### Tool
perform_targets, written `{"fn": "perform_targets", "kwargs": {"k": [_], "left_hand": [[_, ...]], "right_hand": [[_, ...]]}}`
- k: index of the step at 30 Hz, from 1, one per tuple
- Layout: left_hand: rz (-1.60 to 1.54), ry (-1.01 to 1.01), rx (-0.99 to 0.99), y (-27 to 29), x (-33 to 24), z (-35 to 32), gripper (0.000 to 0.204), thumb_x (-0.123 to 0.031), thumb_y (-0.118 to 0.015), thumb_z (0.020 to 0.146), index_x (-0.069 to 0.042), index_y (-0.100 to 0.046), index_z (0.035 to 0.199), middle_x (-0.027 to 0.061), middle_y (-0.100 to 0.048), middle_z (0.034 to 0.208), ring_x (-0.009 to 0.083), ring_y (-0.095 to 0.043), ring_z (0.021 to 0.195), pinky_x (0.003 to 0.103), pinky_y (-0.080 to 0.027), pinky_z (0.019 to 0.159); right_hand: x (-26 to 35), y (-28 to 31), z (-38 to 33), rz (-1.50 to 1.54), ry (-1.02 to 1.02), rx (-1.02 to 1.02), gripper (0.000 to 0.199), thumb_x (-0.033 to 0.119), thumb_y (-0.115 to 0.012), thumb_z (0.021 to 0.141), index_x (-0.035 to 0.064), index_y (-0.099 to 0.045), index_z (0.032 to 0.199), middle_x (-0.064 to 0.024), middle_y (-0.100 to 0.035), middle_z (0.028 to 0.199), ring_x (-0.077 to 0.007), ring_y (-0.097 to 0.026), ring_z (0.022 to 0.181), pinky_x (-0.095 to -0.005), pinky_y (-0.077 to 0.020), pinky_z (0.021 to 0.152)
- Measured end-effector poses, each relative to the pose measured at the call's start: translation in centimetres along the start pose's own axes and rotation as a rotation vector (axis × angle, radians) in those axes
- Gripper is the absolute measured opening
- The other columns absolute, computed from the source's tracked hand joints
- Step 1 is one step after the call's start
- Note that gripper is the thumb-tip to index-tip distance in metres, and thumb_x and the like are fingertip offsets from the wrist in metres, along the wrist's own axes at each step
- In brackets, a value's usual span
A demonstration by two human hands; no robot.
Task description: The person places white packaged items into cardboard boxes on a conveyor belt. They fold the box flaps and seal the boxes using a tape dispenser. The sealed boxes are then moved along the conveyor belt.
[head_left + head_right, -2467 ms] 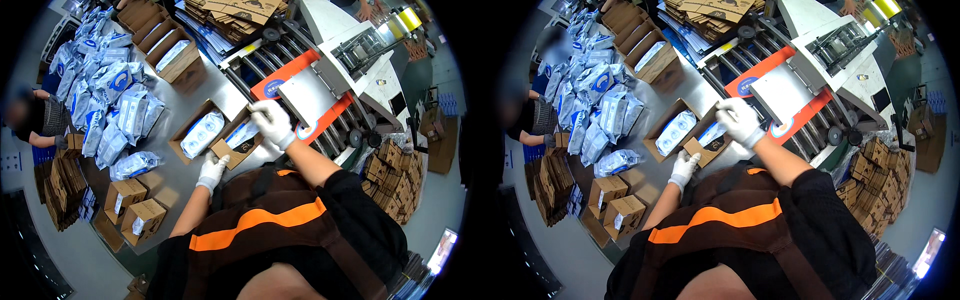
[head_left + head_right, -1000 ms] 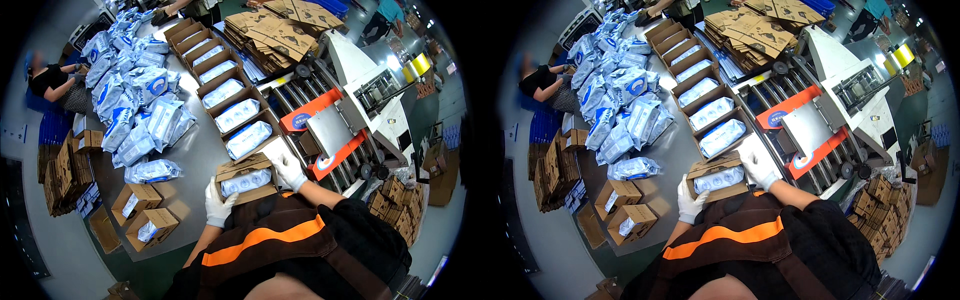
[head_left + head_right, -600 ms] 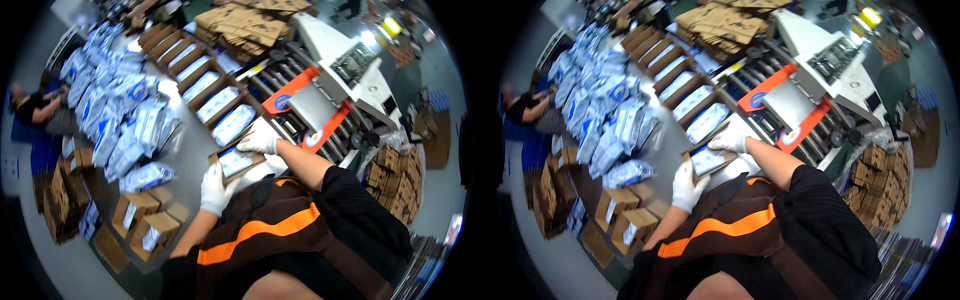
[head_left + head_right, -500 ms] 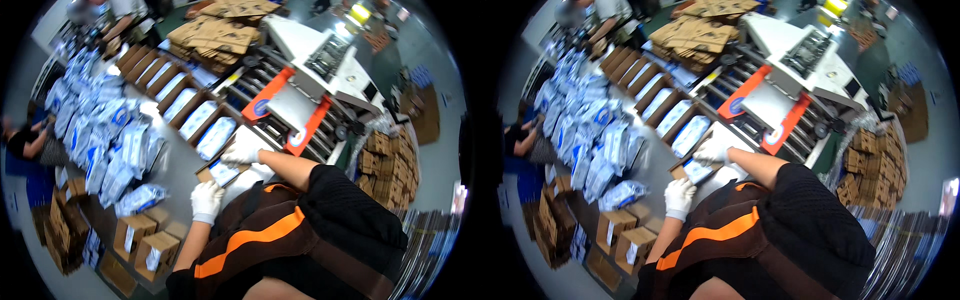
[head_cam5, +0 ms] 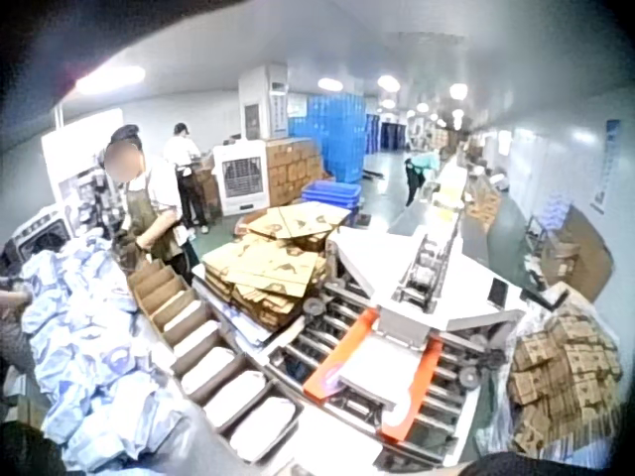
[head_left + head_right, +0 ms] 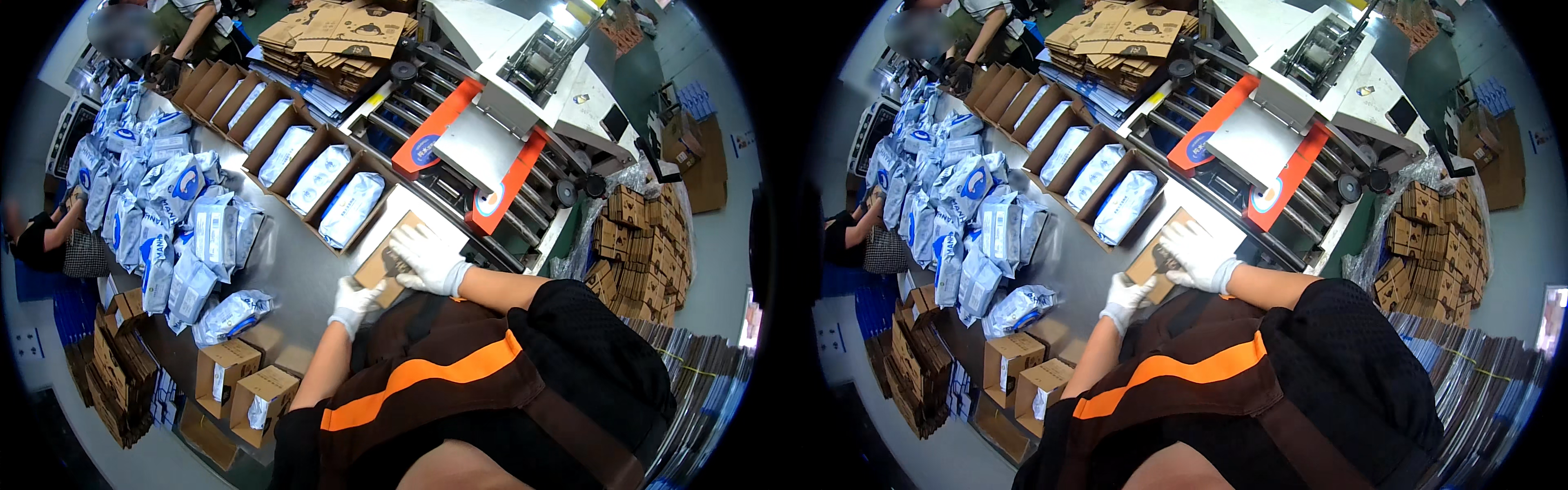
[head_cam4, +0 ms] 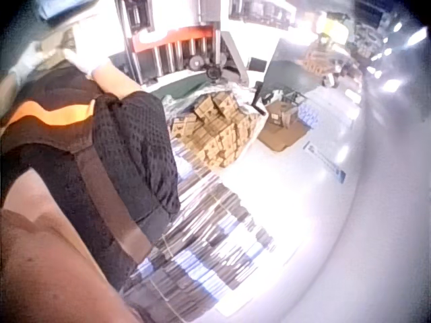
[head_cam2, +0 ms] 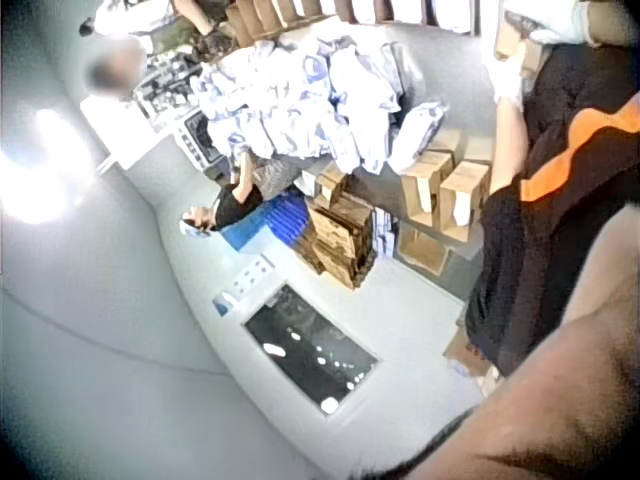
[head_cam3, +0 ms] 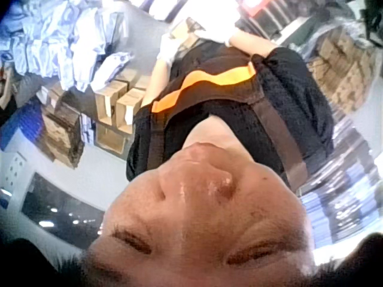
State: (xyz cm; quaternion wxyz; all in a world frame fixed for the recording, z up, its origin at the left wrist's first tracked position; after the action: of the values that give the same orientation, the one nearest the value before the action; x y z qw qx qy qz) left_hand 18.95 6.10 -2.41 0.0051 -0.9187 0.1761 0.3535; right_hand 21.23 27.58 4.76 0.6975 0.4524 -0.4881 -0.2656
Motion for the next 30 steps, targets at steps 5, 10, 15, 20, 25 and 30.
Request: {"fn": "perform_targets", "kwargs": {"k": [5,10,15,20,25,30], "left_hand": [[-0.28,-0.105,0.337,-8.0,-4.7,0.9,0.059,-0.023,-0.086,0.085,0.005,-0.058,0.13,0.0158,-0.07,0.117,0.0232,-0.072,0.097,0.036,-0.061,0.075],[-0.159,-0.026,0.202,-14.8,-10.0,4.9,0.057,-0.023,-0.08,0.092,0.01,-0.053,0.13,0.0207,-0.065,0.12,0.0209,-0.07,0.099,0.033,-0.062,0.074],[0.05,-0.357,0.346,-10.7,-2.9,10.5,0.053,-0.023,-0.076,0.092,0.007,-0.053,0.128,0.0141,-0.063,0.113,0.0186,-0.061,0.103,0.034,-0.052,0.085],[-0.014,-0.393,-0.499,1.3,-4.8,1.5,0.1,-0.022,-0.09,0.079,0.005,-0.031,0.156,0.0203,-0.051,0.141,0.0301,-0.055,0.127,0.041,-0.047,0.11],[0.133,-0.75,-0.557,3.5,-5.7,-5.0,0.093,-0.029,-0.09,0.078,0.003,-0.043,0.152,0.0195,-0.051,0.136,0.0347,-0.056,0.124,0.043,-0.048,0.105],[0.669,-1.072,-0.55,0.6,-6.5,-4.4,0.059,-0.031,-0.08,0.086,-0.01,-0.061,0.137,0.0136,-0.062,0.119,0.0341,-0.063,0.103,0.043,-0.053,0.09]], "right_hand": [[-6.6,3.2,0.2,-0.145,-0.196,-0.022,0.071,0.042,-0.062,0.093,-0.0015,-0.047,0.147,-0.025,-0.043,0.154,-0.0414,-0.039,0.145,-0.0511,-0.0271,0.122],[-13.4,5.6,2.3,-0.151,-0.37,-0.099,0.061,0.037,-0.057,0.097,-0.0039,-0.05,0.142,-0.029,-0.054,0.141,-0.0406,-0.051,0.134,-0.0434,-0.0416,0.112],[-7.2,9.2,9.8,0.332,-0.551,-0.008,0.074,0.051,-0.064,0.093,0.0062,-0.048,0.15,-0.0259,-0.066,0.129,-0.0338,-0.065,0.12,-0.0396,-0.05,0.102],[-12.2,2.2,14.3,0.116,-0.556,0.178,0.061,0.024,-0.055,0.092,0.017,-0.046,0.152,-0.0255,-0.066,0.111,-0.0425,-0.066,0.105,-0.0486,-0.053,0.094],[-8.3,3.8,8.4,0.09,-0.322,0.115,0.044,0.02,-0.053,0.091,0.0068,-0.06,0.133,-0.0249,-0.067,0.105,-0.0418,-0.066,0.099,-0.0477,-0.0528,0.091],[-6.5,6.4,8.7,0.298,-0.583,0.009,0.035,0.036,-0.061,0.094,0.0058,-0.068,0.11,-0.0223,-0.069,0.11,-0.0397,-0.068,0.103,-0.0458,-0.0526,0.093]]}}
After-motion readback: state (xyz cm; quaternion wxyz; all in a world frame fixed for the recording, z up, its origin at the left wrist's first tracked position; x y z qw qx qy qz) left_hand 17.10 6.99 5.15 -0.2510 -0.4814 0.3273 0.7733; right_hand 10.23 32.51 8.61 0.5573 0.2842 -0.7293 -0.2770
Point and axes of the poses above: each hand's wrist, its own z-axis towards the middle knuckle, its own y-axis out of the back of the hand, x = y × z, the point moved 5 cm from there along z, towards the middle knuckle
